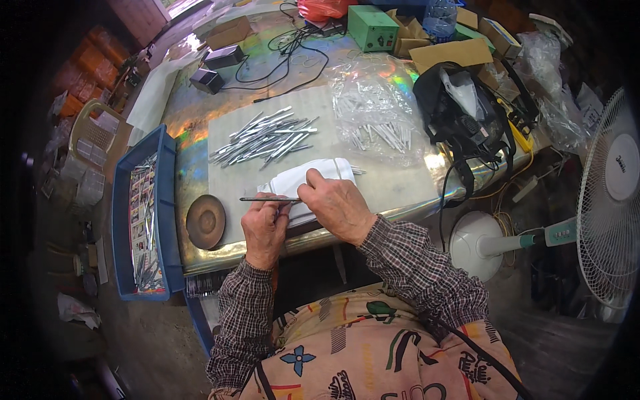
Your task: The person processes metal strips at a work table, repeatedly picking up each strip and applying a handheld heating tool to it over a pad before setting it down.
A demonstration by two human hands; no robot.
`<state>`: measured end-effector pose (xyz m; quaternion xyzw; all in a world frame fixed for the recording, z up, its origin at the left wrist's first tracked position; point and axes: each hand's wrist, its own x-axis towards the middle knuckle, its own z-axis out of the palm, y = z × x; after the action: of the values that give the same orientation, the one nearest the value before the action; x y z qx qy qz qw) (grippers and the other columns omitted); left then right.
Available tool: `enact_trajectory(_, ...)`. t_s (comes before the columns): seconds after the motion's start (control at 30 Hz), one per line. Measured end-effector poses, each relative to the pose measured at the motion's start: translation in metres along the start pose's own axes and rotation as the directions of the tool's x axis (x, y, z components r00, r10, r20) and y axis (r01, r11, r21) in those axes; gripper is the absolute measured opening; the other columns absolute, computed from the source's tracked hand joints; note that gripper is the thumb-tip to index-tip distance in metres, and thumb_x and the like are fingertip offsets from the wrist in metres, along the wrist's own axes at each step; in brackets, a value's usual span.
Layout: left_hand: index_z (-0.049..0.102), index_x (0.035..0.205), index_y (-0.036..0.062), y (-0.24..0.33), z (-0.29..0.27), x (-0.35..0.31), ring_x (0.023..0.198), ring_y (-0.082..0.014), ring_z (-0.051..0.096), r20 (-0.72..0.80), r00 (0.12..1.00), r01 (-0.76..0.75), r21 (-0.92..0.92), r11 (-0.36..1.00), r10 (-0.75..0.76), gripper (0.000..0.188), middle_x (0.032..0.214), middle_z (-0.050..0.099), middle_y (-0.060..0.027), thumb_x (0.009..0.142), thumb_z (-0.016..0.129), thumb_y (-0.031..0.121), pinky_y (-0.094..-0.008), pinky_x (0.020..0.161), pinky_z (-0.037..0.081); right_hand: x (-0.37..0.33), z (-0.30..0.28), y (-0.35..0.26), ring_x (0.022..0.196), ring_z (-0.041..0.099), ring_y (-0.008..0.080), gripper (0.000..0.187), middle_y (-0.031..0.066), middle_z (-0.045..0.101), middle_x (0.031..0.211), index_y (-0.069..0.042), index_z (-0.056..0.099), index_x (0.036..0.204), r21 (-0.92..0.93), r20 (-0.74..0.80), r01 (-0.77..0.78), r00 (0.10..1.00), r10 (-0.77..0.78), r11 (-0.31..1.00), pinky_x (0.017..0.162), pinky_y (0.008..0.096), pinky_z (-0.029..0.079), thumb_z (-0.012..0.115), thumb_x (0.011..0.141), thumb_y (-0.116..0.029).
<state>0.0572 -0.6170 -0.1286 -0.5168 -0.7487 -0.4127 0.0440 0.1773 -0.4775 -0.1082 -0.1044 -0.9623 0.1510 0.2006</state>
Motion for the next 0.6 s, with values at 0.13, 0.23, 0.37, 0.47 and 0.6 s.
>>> enact_trajectory(0.13,0.066,0.091,0.0022,-0.0006,0.0012,-0.0007,0.078,-0.0303,0.065,-0.001,1.000,0.007,-0.007,1.000,-0.007,0.014,0.090,0.064,-0.0111,0.078,0.070,0.002,-0.0384,0.066,0.053,0.0012,-0.0014,-0.0001,0.068,0.063,0.0286,0.008,0.0096,0.057,0.090,-0.005,0.059,0.089,0.005,-0.008,0.014,1.000,-0.014,1.000,0.057,0.0379,0.052,0.059,0.081,-0.003)
enact_trajectory(0.23,0.066,0.091,0.0027,-0.0017,0.0016,-0.0007,0.079,-0.0302,0.065,0.004,1.000,0.005,-0.015,1.000,-0.005,0.014,0.090,0.064,-0.0111,0.078,0.069,0.002,-0.0383,0.066,0.053,0.0018,-0.0013,-0.0002,0.068,0.064,0.0283,0.008,0.0093,0.057,0.090,-0.005,0.059,0.089,0.003,0.004,0.010,1.000,-0.010,1.000,0.057,0.0378,0.052,0.059,0.081,-0.003)
enact_trajectory(0.37,0.067,0.092,0.0039,-0.0029,0.0022,-0.0019,0.079,-0.0299,0.065,0.001,1.000,0.016,-0.019,1.000,-0.016,0.015,0.090,0.064,-0.0110,0.078,0.069,0.002,-0.0381,0.066,0.053,0.0018,0.0007,-0.0007,0.069,0.064,0.0278,0.007,0.0091,0.057,0.089,-0.005,0.059,0.088,0.017,0.012,0.013,1.000,-0.014,1.000,0.057,0.0375,0.052,0.059,0.081,-0.003)
enact_trajectory(0.47,0.066,0.093,0.0043,-0.0045,0.0010,-0.0026,0.079,-0.0300,0.065,0.004,1.000,0.007,-0.016,1.000,-0.007,0.015,0.090,0.063,-0.0111,0.078,0.068,0.002,-0.0382,0.067,0.053,0.0024,0.0024,-0.0012,0.069,0.064,0.0274,0.006,0.0091,0.057,0.089,-0.005,0.059,0.087,0.019,0.014,0.018,1.000,-0.018,1.000,0.057,0.0371,0.052,0.059,0.081,-0.004)
enact_trajectory(0.6,0.066,0.093,0.0042,-0.0028,0.0028,-0.0013,0.079,-0.0302,0.065,0.009,1.000,0.015,-0.011,1.000,-0.015,0.015,0.090,0.063,-0.0112,0.078,0.068,0.002,-0.0382,0.067,0.053,0.0023,0.0005,-0.0009,0.069,0.064,0.0277,0.005,0.0092,0.057,0.089,-0.004,0.059,0.086,0.013,0.025,0.009,1.000,-0.009,1.000,0.057,0.0369,0.052,0.059,0.081,-0.003)
